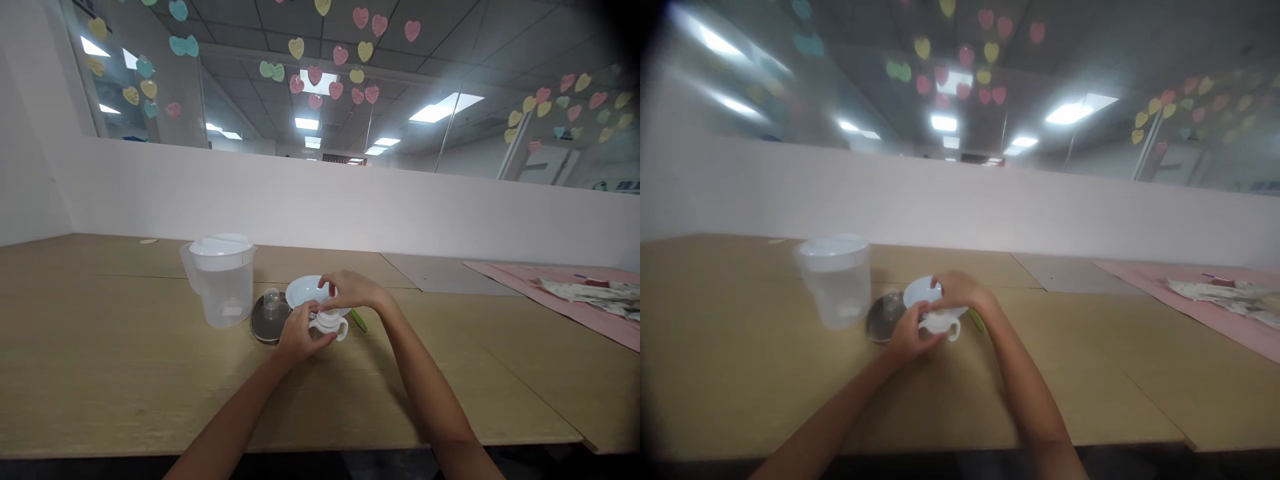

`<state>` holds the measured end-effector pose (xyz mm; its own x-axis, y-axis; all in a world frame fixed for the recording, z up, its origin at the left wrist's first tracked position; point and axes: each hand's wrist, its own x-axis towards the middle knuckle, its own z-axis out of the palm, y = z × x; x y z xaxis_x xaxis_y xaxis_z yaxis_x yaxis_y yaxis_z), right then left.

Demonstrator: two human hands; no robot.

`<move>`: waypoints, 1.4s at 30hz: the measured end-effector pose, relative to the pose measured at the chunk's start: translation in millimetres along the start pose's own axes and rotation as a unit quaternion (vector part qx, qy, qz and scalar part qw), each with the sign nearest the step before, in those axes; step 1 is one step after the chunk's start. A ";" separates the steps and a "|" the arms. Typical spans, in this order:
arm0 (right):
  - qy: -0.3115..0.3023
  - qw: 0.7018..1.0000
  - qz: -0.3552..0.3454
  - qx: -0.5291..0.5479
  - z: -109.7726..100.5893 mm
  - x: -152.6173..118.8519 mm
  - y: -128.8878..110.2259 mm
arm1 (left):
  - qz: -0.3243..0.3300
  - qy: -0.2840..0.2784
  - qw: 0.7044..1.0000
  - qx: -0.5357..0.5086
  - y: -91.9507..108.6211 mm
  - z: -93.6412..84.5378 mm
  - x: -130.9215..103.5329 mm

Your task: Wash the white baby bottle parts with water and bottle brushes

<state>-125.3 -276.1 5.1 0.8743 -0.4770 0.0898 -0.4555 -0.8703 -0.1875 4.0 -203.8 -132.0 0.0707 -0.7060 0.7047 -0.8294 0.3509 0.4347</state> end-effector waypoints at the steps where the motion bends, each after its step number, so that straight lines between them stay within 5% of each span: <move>1: 0.008 1.000 -0.020 -0.012 0.7 0.4 -0.1 | -0.003 0.001 1.000 -0.001 -0.1 -0.1 0.1; 9: 0.033 0.997 0.013 -0.070 11.6 10.2 -9.9 | -0.009 -0.013 0.999 -0.033 -2.6 0.4 0.5; 14: -0.018 0.999 0.006 0.045 3.7 -5.8 -0.5 | -0.034 -0.031 0.996 -0.077 0.0 -2.8 -0.5; 18: -0.008 0.985 -0.074 0.159 25.9 -25.0 11.5 | -0.053 -0.039 0.989 -0.131 1.9 -4.0 -1.5; 23: 0.071 0.886 -0.103 0.447 75.5 -29.1 33.0 | -0.069 -0.049 0.982 -0.167 5.2 -5.5 -1.2; 26: 0.092 0.838 -0.091 0.530 93.1 -23.4 41.5 | -0.080 -0.040 0.982 -0.166 6.2 -5.5 -0.2; 32: 0.267 0.889 0.000 0.373 110.7 -18.6 24.1 | -0.080 -0.001 0.991 -0.107 3.5 -0.4 -1.6; 35: 0.350 0.891 0.027 0.289 122.9 -17.8 13.7 | -0.058 0.019 0.996 -0.065 -0.3 3.6 -3.1; 42: 0.392 0.892 0.000 0.224 136.2 -19.6 15.0 | 0.124 -0.020 0.989 0.074 -9.7 -9.4 2.2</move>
<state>-126.5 -263.1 -132.6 0.4089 -0.5687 0.7137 -0.1896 -0.8180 -0.5431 17.4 -203.0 -129.4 -0.1650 -0.6339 0.7556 -0.8910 0.4243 0.1614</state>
